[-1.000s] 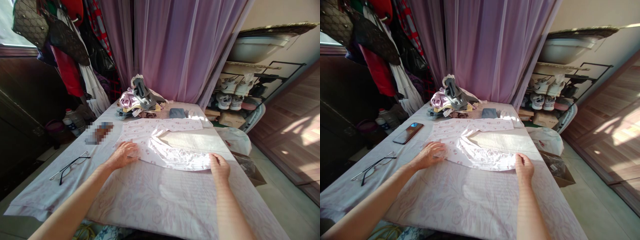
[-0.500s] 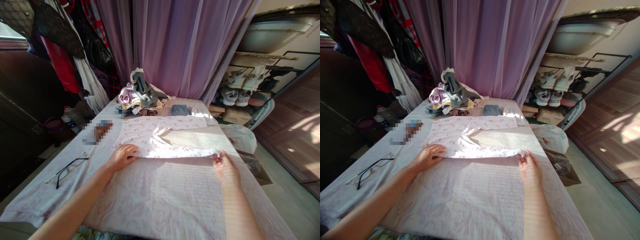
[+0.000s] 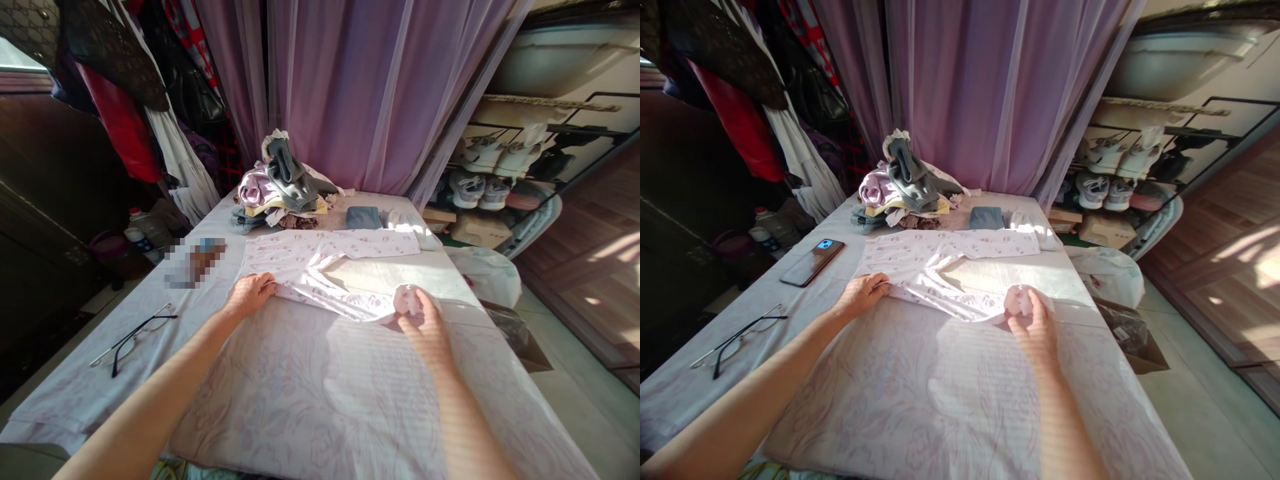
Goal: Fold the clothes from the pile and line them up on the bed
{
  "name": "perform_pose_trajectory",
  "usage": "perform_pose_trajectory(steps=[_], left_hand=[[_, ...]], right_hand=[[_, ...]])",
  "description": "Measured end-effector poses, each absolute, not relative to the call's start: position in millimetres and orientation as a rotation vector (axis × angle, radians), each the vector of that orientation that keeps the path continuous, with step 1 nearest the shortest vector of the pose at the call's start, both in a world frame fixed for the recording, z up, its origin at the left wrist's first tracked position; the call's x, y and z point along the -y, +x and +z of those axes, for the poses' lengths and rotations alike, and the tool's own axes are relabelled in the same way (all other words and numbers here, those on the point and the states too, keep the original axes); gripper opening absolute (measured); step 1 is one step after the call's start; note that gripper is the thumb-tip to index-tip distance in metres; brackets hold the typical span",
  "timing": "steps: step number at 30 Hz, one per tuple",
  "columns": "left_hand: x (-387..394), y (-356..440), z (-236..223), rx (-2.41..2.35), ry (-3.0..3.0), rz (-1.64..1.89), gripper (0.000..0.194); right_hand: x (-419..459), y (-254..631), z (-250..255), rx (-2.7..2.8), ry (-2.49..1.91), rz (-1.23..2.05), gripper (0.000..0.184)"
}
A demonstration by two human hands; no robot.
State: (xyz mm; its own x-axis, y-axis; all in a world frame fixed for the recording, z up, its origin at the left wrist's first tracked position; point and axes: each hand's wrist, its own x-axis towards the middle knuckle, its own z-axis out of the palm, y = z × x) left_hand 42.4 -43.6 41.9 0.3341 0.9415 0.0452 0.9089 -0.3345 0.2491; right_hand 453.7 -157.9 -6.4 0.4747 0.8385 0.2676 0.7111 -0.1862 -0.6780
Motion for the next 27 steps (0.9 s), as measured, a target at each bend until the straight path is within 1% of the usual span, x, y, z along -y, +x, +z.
perform_pose_trajectory(steps=[2, 3, 7, 8, 10, 12, 14, 17, 20, 27], left_hand=[[42, 45, 39, -1.742, 2.389, 0.281, 0.031], [42, 46, 37, -1.765, 2.378, 0.287, 0.032], [42, 51, 36, -1.819, 2.371, 0.261, 0.036], [43, 52, 37, -1.828, 2.374, 0.248, 0.037], [43, 52, 37, -1.837, 2.383, 0.238, 0.037], [45, 50, 36, -1.807, 2.411, 0.276, 0.036], [48, 45, 35, -1.722, 2.465, 0.364, 0.033], [51, 35, 32, -1.551, 2.557, 0.49, 0.026], [51, 24, 30, -1.443, 2.617, 0.573, 0.025], [42, 6, 28, -1.391, 2.6, 0.703, 0.024]], right_hand=[[155, 456, -10, 1.338, -2.096, 0.13, 0.083], [153, 458, -10, 1.359, -2.14, 0.074, 0.079], [137, 468, -2, 1.5, -2.155, -0.079, 0.042], [132, 472, 3, 1.515, -2.154, -0.067, 0.035], [123, 482, 12, 1.464, -2.186, 0.014, 0.028], [116, 493, 21, 1.317, -2.217, 0.141, 0.029], [112, 502, 26, 1.127, -2.164, 0.222, 0.034], [110, 510, 28, 0.839, -2.011, 0.182, 0.041], [107, 511, 21, 0.64, -1.933, 0.182, 0.045], [102, 513, -3, 0.507, -1.866, 0.174, 0.047]])
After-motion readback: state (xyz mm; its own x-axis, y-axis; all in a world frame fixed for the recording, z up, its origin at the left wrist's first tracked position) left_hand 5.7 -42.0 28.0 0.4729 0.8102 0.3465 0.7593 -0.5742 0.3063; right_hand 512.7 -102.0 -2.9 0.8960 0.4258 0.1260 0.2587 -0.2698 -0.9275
